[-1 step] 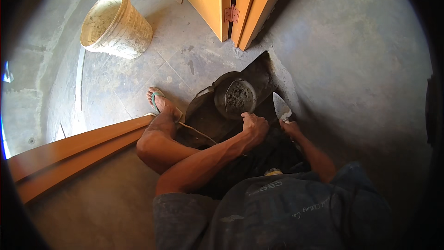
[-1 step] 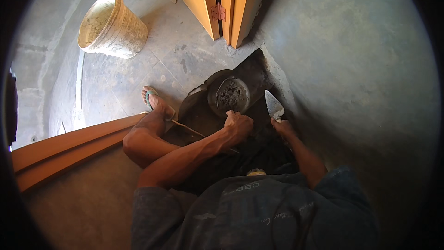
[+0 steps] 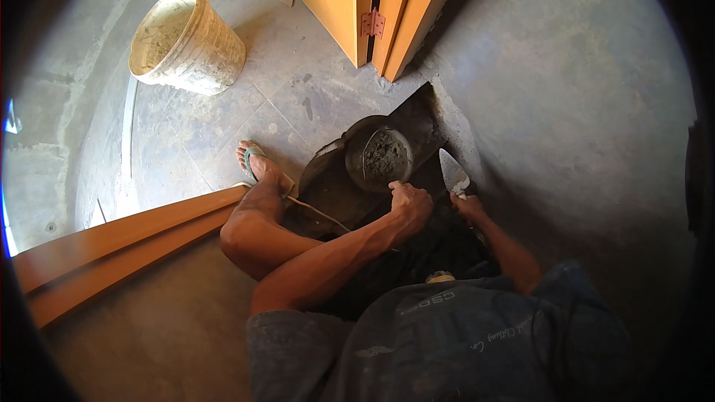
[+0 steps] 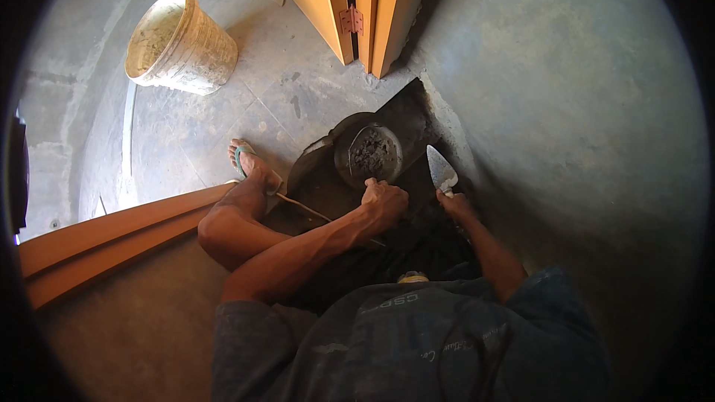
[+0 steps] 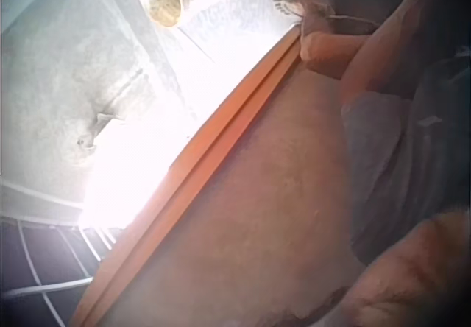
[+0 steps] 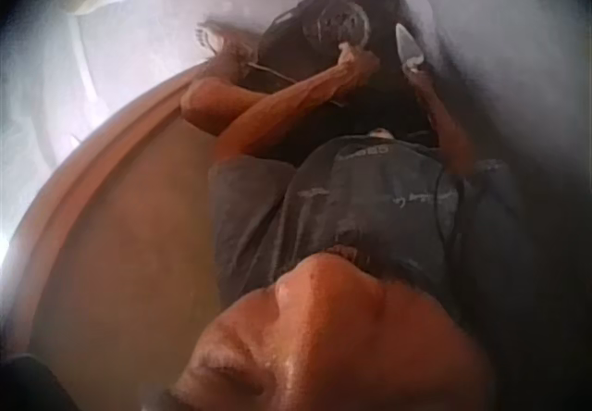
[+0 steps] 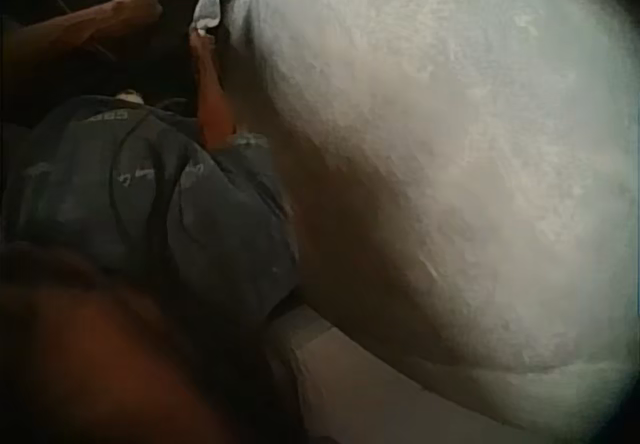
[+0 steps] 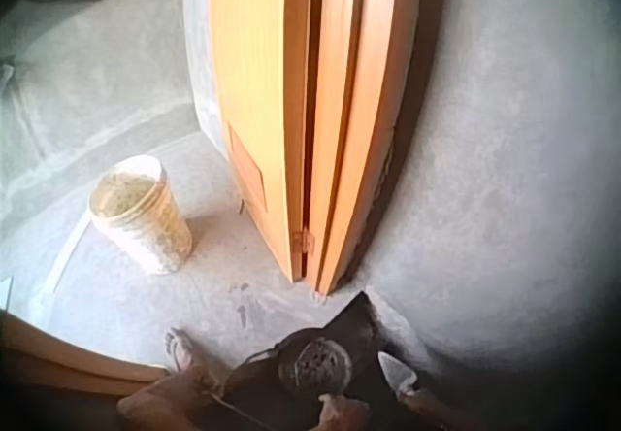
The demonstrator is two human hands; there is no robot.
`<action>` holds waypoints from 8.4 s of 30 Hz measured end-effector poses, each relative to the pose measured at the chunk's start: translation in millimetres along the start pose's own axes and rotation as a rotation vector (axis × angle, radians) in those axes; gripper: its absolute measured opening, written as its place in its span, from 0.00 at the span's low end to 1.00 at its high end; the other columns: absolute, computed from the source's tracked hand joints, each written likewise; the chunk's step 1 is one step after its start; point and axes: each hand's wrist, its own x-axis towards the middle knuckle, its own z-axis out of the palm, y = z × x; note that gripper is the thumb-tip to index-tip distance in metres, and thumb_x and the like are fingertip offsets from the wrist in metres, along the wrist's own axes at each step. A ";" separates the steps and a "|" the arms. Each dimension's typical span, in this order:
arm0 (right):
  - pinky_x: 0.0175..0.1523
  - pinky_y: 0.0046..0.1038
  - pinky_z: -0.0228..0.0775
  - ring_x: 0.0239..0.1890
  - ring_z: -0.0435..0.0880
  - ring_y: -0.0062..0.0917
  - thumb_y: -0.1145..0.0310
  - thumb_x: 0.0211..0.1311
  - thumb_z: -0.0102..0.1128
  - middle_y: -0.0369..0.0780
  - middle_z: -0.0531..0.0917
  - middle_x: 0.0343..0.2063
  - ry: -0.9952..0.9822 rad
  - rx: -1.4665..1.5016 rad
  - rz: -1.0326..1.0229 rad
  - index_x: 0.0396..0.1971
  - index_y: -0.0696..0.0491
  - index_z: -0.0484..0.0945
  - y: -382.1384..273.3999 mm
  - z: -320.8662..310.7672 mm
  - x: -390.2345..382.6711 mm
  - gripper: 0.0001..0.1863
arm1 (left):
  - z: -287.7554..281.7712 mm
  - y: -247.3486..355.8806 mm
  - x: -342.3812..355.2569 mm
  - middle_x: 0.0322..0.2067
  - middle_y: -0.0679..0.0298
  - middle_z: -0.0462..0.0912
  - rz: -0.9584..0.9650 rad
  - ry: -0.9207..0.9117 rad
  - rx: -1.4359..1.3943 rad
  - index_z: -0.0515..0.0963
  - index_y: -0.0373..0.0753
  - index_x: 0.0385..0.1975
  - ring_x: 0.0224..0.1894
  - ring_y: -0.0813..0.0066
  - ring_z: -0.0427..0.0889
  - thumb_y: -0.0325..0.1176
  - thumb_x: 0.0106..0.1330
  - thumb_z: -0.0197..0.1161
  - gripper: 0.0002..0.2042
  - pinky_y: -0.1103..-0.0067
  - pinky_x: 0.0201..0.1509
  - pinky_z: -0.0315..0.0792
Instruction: The person applies cement to the edges of a floor area using a trowel, spreading and smoothing it along the wall boundaries and around a bucket.
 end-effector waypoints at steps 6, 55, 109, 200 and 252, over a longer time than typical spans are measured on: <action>0.31 0.31 0.72 0.26 0.82 0.26 0.38 0.56 0.61 0.40 0.84 0.25 -0.030 0.066 0.018 0.28 0.58 0.83 -9.2 -4.3 -10.7 0.31 | -1.2 0.4 -1.0 0.45 0.54 0.84 0.010 0.007 -0.002 0.83 0.39 0.46 0.51 0.51 0.81 0.33 0.60 0.64 0.14 0.49 0.56 0.66; 0.24 0.27 0.64 0.18 0.74 0.21 0.37 0.56 0.62 0.34 0.75 0.16 -0.059 0.128 0.072 0.28 0.57 0.83 -14.5 -4.5 -14.5 0.32 | 3.1 7.2 -10.1 0.43 0.55 0.85 -0.030 -0.030 -0.005 0.77 0.36 0.53 0.49 0.53 0.83 0.32 0.59 0.64 0.20 0.48 0.57 0.67; 0.44 0.34 0.73 0.38 0.86 0.33 0.34 0.53 0.61 0.45 0.87 0.30 -0.073 0.053 -0.013 0.27 0.55 0.86 -23.4 -2.5 -24.4 0.33 | 14.0 -2.9 -5.0 0.37 0.53 0.86 0.030 0.058 -0.034 0.84 0.38 0.42 0.43 0.48 0.84 0.33 0.59 0.62 0.13 0.48 0.58 0.62; 0.54 0.43 0.74 0.52 0.80 0.47 0.48 0.66 0.54 0.53 0.80 0.49 0.024 -0.717 -0.451 0.43 0.57 0.82 -197.8 68.0 91.8 0.25 | -12.4 -13.1 -80.7 0.44 0.45 0.79 -0.131 0.200 -0.279 0.65 0.29 0.60 0.55 0.50 0.77 0.37 0.52 0.73 0.36 0.52 0.67 0.60; 0.49 0.41 0.79 0.45 0.85 0.43 0.50 0.70 0.48 0.52 0.84 0.41 0.055 -0.751 -0.360 0.41 0.59 0.82 -164.6 71.1 105.5 0.26 | -19.2 -29.3 -86.9 0.46 0.43 0.79 -0.155 0.200 -0.320 0.65 0.30 0.61 0.55 0.52 0.77 0.40 0.54 0.72 0.37 0.57 0.65 0.62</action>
